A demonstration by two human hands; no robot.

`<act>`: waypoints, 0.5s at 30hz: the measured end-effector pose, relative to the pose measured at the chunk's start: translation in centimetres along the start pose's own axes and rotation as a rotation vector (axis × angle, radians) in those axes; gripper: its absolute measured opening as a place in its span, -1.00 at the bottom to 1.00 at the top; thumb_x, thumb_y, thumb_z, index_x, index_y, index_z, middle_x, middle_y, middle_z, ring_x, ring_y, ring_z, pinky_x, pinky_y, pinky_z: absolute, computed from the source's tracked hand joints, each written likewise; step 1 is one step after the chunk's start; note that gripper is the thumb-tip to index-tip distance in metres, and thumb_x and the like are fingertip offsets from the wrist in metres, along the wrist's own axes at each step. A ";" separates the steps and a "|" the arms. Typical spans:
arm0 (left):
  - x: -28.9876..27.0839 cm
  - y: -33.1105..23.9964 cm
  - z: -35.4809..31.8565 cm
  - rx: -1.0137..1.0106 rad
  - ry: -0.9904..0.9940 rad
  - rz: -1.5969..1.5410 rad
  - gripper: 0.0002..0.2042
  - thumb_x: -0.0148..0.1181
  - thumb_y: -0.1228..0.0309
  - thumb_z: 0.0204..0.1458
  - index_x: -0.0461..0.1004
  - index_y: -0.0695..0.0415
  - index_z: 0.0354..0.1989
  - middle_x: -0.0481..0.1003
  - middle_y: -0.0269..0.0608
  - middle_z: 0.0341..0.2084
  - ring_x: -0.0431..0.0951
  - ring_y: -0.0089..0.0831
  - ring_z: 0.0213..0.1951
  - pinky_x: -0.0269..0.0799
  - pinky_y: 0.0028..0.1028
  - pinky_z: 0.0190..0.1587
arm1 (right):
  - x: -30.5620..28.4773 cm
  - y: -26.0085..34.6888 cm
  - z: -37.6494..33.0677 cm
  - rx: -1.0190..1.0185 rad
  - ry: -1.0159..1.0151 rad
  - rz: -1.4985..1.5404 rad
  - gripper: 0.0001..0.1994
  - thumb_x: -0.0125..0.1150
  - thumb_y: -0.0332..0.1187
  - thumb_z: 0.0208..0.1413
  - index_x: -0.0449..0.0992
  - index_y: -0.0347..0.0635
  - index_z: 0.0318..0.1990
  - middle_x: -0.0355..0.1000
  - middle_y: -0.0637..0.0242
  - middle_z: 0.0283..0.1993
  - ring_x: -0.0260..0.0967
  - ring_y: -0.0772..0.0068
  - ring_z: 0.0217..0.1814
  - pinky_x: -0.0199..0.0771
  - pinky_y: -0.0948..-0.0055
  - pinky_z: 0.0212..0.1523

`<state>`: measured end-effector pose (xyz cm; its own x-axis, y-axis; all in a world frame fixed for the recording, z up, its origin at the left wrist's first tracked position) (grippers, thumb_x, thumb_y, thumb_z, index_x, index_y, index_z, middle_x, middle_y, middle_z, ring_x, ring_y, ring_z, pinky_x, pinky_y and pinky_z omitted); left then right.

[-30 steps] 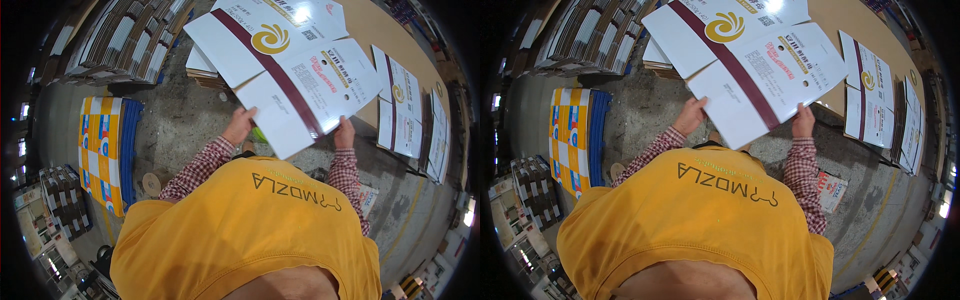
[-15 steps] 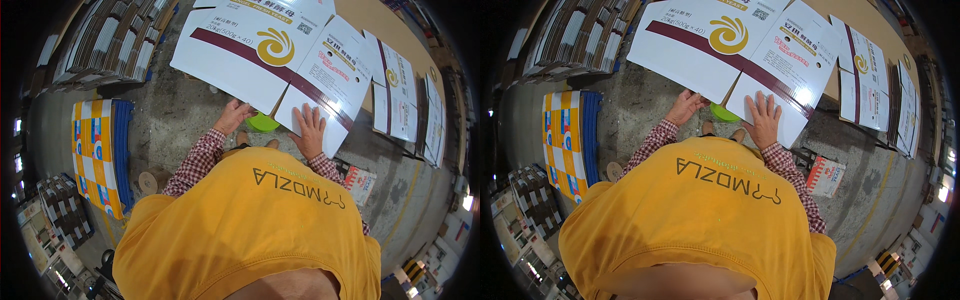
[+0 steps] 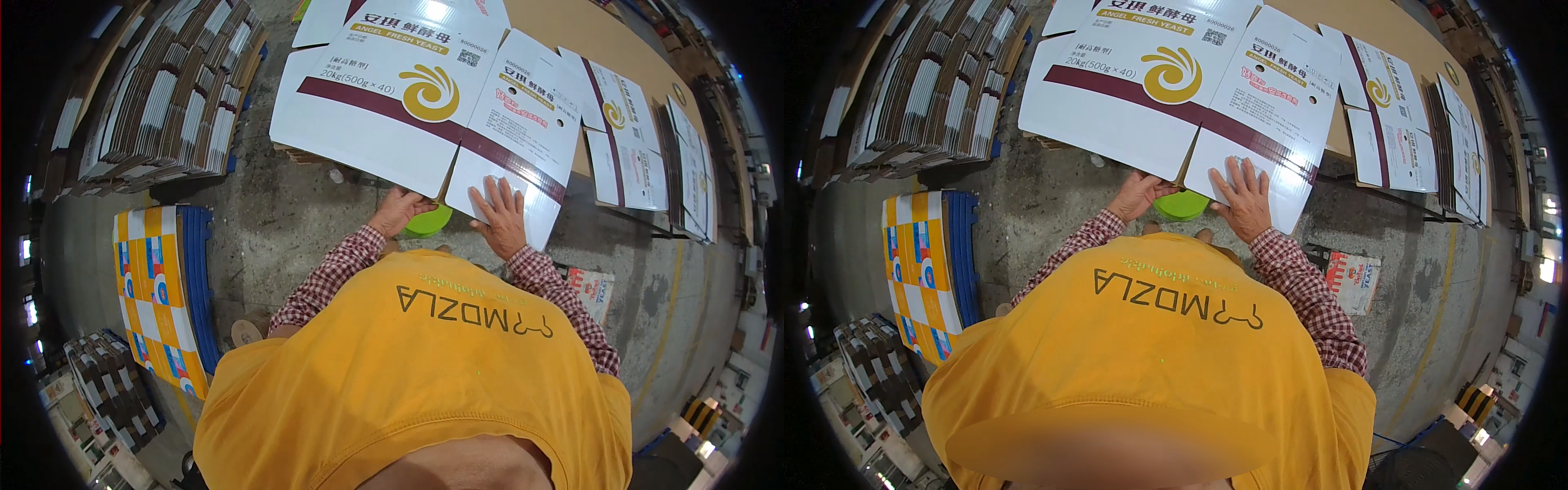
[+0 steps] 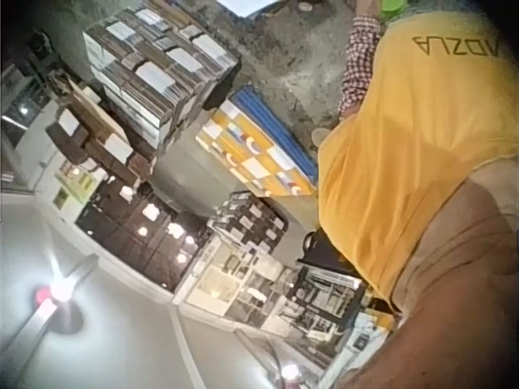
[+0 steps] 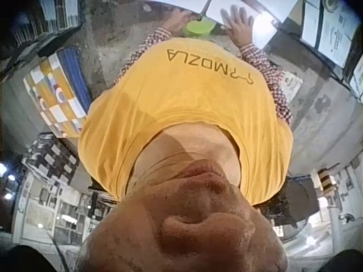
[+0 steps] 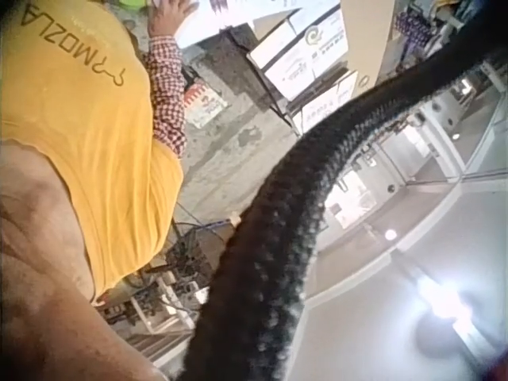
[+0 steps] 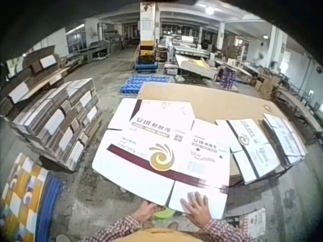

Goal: The recorder is stacking flattened cardboard boxes on a table in a paper mill environment.

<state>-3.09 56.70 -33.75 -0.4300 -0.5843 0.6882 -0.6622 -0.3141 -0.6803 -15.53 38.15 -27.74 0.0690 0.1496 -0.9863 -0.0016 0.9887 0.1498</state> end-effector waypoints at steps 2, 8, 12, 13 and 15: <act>0.6 -0.4 0.1 0.029 0.024 -0.034 -0.76 -0.04 0.51 0.00 0.25 0.31 -0.14 0.39 -0.13 -0.24 0.44 -0.37 -0.21 0.42 -0.43 -0.16 | -0.3 -0.1 0.2 -0.012 -0.017 -0.021 -0.33 0.16 -0.14 -0.16 0.03 0.20 0.16 -0.16 0.25 0.26 -0.30 0.09 0.29 -0.29 -0.05 0.16; 3.5 -2.9 -1.3 0.101 -0.042 0.089 -0.81 -0.07 0.51 -0.01 0.33 0.37 -0.25 0.42 -0.14 -0.34 0.46 -0.41 -0.29 0.42 -0.44 -0.19 | -3.1 0.4 0.1 -0.056 -0.102 -0.111 -0.37 0.12 -0.25 -0.11 0.02 0.09 0.16 -0.06 0.12 0.20 -0.15 0.03 0.24 -0.06 -0.02 0.10; 4.4 -3.6 -0.7 0.177 -0.044 0.072 -0.81 -0.07 0.51 0.00 0.33 0.36 -0.24 0.41 -0.14 -0.32 0.45 -0.42 -0.31 0.40 -0.43 -0.17 | -5.1 -0.4 0.7 -0.042 -0.230 -0.176 -0.44 -0.02 -0.52 -0.07 0.06 0.02 0.15 0.06 0.04 0.12 0.02 0.02 0.16 0.07 0.06 0.07; 4.6 -3.7 -0.5 0.188 -0.041 0.036 -0.80 -0.07 0.52 0.00 0.32 0.35 -0.22 0.41 -0.14 -0.30 0.44 -0.42 -0.30 0.39 -0.42 -0.15 | -6.0 -0.2 0.9 -0.050 -0.269 -0.110 -0.44 -0.10 -0.62 -0.10 0.09 -0.01 0.14 0.09 0.03 0.10 0.04 0.03 0.15 0.07 0.09 0.07; 4.9 -4.6 0.7 0.207 -0.082 -0.004 -0.81 -0.08 0.53 0.00 0.32 0.32 -0.21 0.40 -0.17 -0.29 0.43 -0.43 -0.29 0.37 -0.43 -0.14 | -7.7 0.0 1.4 -0.073 -0.276 -0.117 -0.44 -0.10 -0.61 -0.10 0.09 -0.01 0.14 0.10 0.04 0.09 0.05 0.02 0.15 0.08 0.08 0.07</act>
<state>-1.75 54.73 -27.43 -0.3708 -0.6391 0.6738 -0.5196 -0.4586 -0.7209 -14.69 36.98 -20.02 0.3412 0.0367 -0.9393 -0.0488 0.9986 0.0213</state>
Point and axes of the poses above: each hand's wrist, its own z-axis towards the middle knuckle, its own x-axis out of the palm, y = z × x, the point moved 1 cm from there along z, towards the middle knuckle
